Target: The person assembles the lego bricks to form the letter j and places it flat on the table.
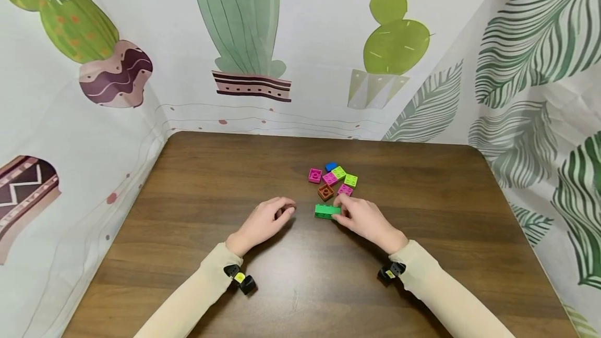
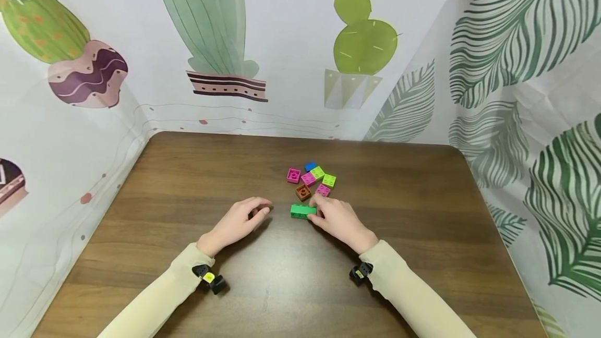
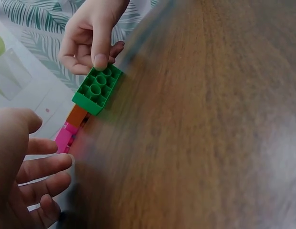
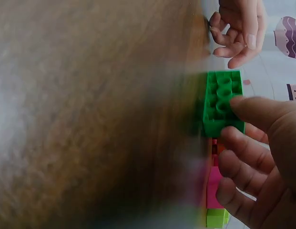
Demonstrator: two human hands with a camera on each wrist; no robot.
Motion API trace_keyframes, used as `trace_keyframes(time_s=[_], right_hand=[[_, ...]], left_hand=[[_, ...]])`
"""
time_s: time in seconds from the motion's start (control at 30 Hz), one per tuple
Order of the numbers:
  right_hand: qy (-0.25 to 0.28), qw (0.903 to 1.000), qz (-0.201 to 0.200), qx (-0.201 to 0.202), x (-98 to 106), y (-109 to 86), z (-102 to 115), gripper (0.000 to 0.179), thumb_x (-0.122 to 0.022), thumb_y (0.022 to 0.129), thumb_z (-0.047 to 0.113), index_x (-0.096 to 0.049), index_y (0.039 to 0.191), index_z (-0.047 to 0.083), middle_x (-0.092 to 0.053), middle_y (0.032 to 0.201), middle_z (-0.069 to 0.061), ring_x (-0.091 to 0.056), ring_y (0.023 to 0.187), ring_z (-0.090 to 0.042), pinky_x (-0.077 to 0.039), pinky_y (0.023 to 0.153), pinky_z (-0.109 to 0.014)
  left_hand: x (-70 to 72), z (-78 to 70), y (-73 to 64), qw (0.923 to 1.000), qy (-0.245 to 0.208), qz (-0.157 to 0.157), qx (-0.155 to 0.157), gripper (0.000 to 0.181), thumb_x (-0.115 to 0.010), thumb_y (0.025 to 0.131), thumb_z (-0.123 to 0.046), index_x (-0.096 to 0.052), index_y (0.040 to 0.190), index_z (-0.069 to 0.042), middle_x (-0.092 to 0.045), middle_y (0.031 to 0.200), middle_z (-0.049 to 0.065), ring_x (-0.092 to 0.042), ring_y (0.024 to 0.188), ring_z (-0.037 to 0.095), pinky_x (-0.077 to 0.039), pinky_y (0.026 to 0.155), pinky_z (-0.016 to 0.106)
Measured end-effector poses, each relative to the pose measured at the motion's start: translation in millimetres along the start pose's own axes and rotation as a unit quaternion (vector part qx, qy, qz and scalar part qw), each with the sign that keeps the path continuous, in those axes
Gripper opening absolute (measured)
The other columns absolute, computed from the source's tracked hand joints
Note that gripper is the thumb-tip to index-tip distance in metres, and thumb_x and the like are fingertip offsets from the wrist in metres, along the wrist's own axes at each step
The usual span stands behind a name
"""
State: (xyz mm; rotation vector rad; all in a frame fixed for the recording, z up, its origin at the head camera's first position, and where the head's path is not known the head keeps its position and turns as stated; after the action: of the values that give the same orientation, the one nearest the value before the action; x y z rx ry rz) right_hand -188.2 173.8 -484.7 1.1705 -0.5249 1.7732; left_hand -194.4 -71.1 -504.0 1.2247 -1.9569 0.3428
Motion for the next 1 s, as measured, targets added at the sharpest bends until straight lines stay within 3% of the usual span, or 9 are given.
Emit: trace_keyframes(time_s=[0.27, 0.4, 0.6, 0.67, 0.83, 0.9, 1.0], right_hand=[[-0.007, 0.9993, 0.025, 0.027, -3.4, -7.8, 12.6, 0.031, -0.084, 0.09, 0.025, -0.058, 0.104, 0.019, -0.055, 0.079, 0.012, -0.047, 0.065, -0.004, -0.043, 0.06, -0.024], [-0.033, 0.998, 0.019, 0.051, -5.3, -13.9, 18.9, 0.033, -0.086, 0.089, 0.027, -0.056, 0.101, 0.019, -0.052, 0.077, 0.01, -0.045, 0.064, -0.004, -0.041, 0.058, -0.023], [-0.033, 0.9967, 0.016, 0.072, -6.0, -20.6, 19.8, 0.037, -0.086, 0.088, 0.034, -0.052, 0.092, 0.02, -0.049, 0.074, 0.009, -0.041, 0.062, -0.002, -0.035, 0.054, -0.022], [-0.024, 0.9969, 0.025, 0.071, -6.7, -21.5, 18.2, 0.036, -0.085, 0.088, 0.036, -0.055, 0.098, 0.019, -0.051, 0.078, 0.008, -0.043, 0.065, -0.003, -0.037, 0.055, -0.022], [-0.014, 0.9944, 0.058, 0.088, -10.0, -22.5, 16.3, 0.047, -0.084, 0.09, 0.033, -0.065, 0.13, 0.017, -0.059, 0.108, 0.002, -0.058, 0.082, -0.008, -0.053, 0.071, -0.028], [-0.013, 0.993, 0.07, 0.094, -11.8, -22.2, 15.5, 0.044, -0.082, 0.092, 0.029, -0.068, 0.131, 0.016, -0.057, 0.116, 0.0, -0.06, 0.087, -0.009, -0.056, 0.077, -0.031], [0.006, 0.9929, 0.084, 0.084, -13.7, -20.8, 12.4, 0.033, -0.081, 0.094, 0.028, -0.069, 0.123, 0.016, -0.057, 0.114, 0.002, -0.059, 0.088, -0.008, -0.055, 0.08, -0.03]], left_hand=[[-3.1, -2.5, 0.3, 0.9999, 0.009, 0.012, 0.007, 0.025, -0.058, 0.108, -0.027, -0.072, 0.124, -0.014, -0.068, 0.103, -0.007, -0.056, 0.077, 0.006, -0.048, 0.069, 0.026], [-5.0, -2.2, 0.6, 0.9997, 0.016, 0.016, 0.007, 0.026, -0.057, 0.108, -0.029, -0.072, 0.125, -0.016, -0.068, 0.103, -0.008, -0.055, 0.075, 0.005, -0.047, 0.067, 0.026], [-2.6, -2.1, -0.3, 0.9998, 0.015, 0.009, 0.008, 0.025, -0.058, 0.108, -0.029, -0.072, 0.125, -0.017, -0.068, 0.104, -0.009, -0.055, 0.075, 0.004, -0.047, 0.067, 0.026], [-1.9, -2.2, -0.8, 0.9998, 0.016, 0.008, 0.008, 0.025, -0.058, 0.107, -0.028, -0.073, 0.124, -0.017, -0.068, 0.104, -0.009, -0.055, 0.075, 0.004, -0.047, 0.067, 0.026], [-2.7, -1.6, -0.6, 0.9998, 0.019, 0.009, 0.006, 0.024, -0.059, 0.107, -0.028, -0.073, 0.123, -0.017, -0.068, 0.103, -0.008, -0.056, 0.076, 0.005, -0.048, 0.069, 0.026], [-3.2, -1.3, -0.4, 0.9997, 0.02, 0.011, 0.004, 0.024, -0.059, 0.107, -0.028, -0.073, 0.122, -0.016, -0.068, 0.103, -0.008, -0.056, 0.077, 0.005, -0.048, 0.069, 0.026], [-2.5, -1.7, -0.5, 0.9998, 0.016, 0.011, 0.004, 0.023, -0.059, 0.107, -0.027, -0.074, 0.121, -0.016, -0.068, 0.104, -0.007, -0.057, 0.079, 0.006, -0.048, 0.07, 0.027]])
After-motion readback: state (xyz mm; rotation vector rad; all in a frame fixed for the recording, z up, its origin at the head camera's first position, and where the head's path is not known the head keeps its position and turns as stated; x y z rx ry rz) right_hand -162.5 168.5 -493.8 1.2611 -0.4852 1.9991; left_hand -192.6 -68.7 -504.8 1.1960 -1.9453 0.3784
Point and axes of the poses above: each hand's wrist, its own y-axis towards the middle knuckle, its own x-axis out of the back of the hand, z = x × y, the point moved 6 cm from there along y, towards the middle knuckle
